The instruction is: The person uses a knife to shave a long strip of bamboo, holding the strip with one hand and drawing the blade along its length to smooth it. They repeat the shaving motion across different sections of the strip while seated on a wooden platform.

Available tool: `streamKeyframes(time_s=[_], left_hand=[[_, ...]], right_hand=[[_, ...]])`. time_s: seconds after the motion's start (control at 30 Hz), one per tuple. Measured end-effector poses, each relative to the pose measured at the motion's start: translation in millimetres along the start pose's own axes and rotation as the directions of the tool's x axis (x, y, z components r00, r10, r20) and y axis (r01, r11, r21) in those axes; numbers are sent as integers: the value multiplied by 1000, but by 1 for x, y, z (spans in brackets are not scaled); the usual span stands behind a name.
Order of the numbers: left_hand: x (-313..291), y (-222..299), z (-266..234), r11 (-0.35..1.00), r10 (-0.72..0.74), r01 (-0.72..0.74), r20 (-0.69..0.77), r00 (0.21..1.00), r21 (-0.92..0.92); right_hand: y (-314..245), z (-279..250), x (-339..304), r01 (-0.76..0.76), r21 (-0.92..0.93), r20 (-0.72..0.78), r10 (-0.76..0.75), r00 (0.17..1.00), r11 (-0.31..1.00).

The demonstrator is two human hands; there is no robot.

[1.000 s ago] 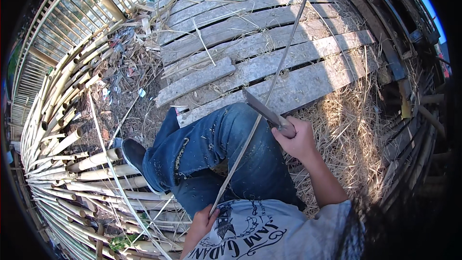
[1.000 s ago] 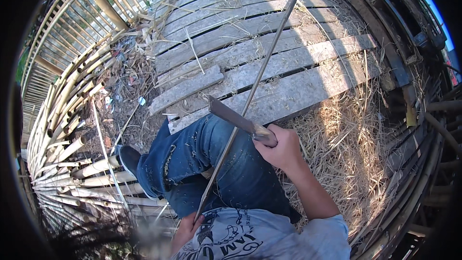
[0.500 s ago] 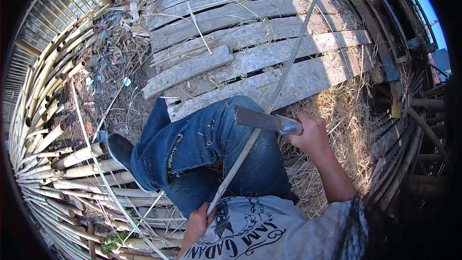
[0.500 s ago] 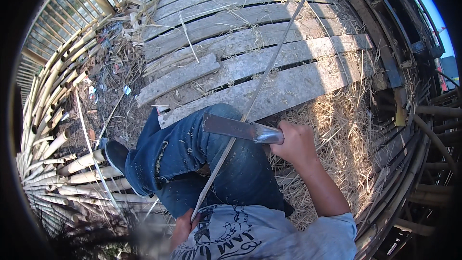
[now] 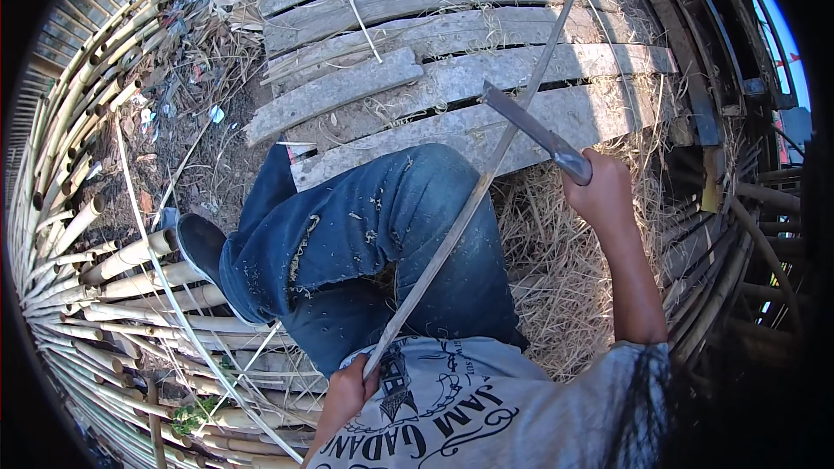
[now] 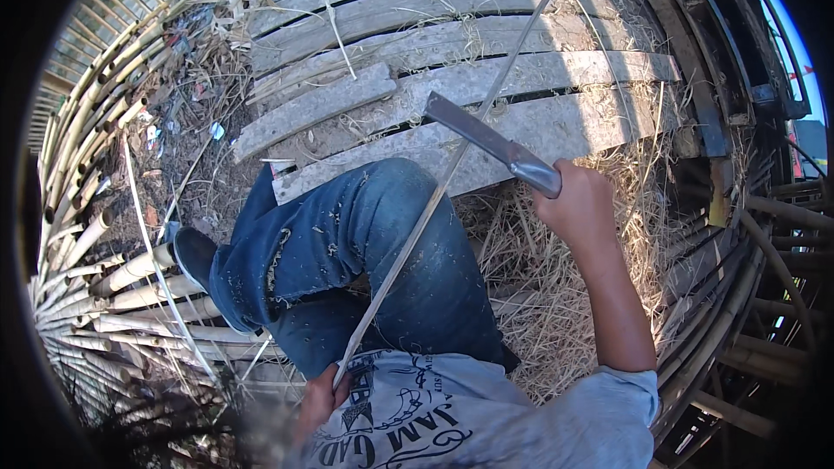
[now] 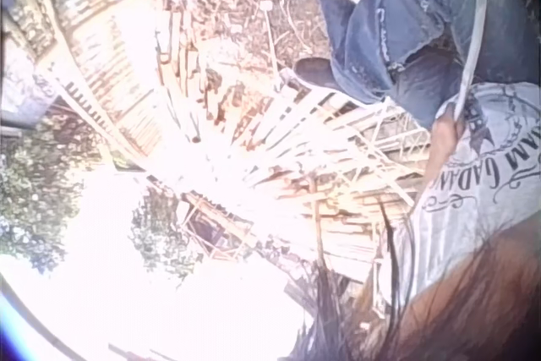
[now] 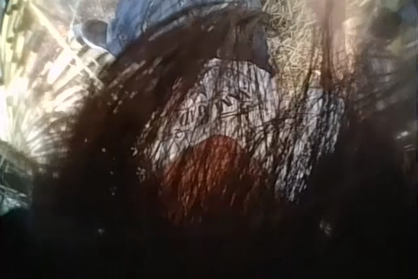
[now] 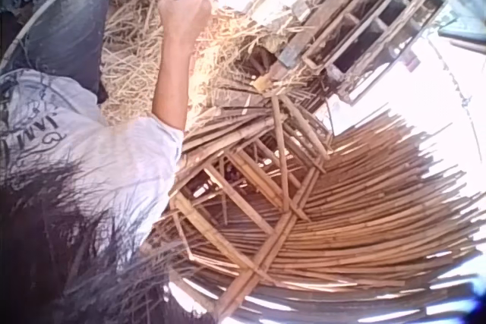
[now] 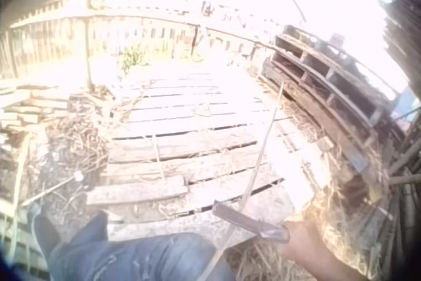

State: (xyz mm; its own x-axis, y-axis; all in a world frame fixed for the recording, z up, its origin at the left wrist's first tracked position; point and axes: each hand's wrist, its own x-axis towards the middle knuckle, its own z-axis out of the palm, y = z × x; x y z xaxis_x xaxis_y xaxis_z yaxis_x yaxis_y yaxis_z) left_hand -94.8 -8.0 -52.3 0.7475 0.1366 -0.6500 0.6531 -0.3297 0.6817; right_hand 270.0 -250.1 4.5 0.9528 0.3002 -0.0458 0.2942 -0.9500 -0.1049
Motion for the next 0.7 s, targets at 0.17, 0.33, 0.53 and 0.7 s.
streamKeyframes(time_s=[0.17, 0.33, 0.53, 0.7], left_hand=[[-3, 6, 0, 996, 42, -36, -78, 996, 83], [-10, 27, 0, 994, 5, 7, -111, 994, 107], [-26, 6, 7, 997, 11, -2, -112, 994, 82], [-18, -1, 7, 996, 69, -63, -104, 992, 59]], right_hand=[[-4, 34, 4, 224, 90, -24, -223, 975, 970], [3, 43, 33, 179, 4, -107, -178, 978, 984], [80, -23, 60, -358, -270, -174, 320, 931, 894], [54, 23, 1, -240, 392, -107, 303, 947, 888]])
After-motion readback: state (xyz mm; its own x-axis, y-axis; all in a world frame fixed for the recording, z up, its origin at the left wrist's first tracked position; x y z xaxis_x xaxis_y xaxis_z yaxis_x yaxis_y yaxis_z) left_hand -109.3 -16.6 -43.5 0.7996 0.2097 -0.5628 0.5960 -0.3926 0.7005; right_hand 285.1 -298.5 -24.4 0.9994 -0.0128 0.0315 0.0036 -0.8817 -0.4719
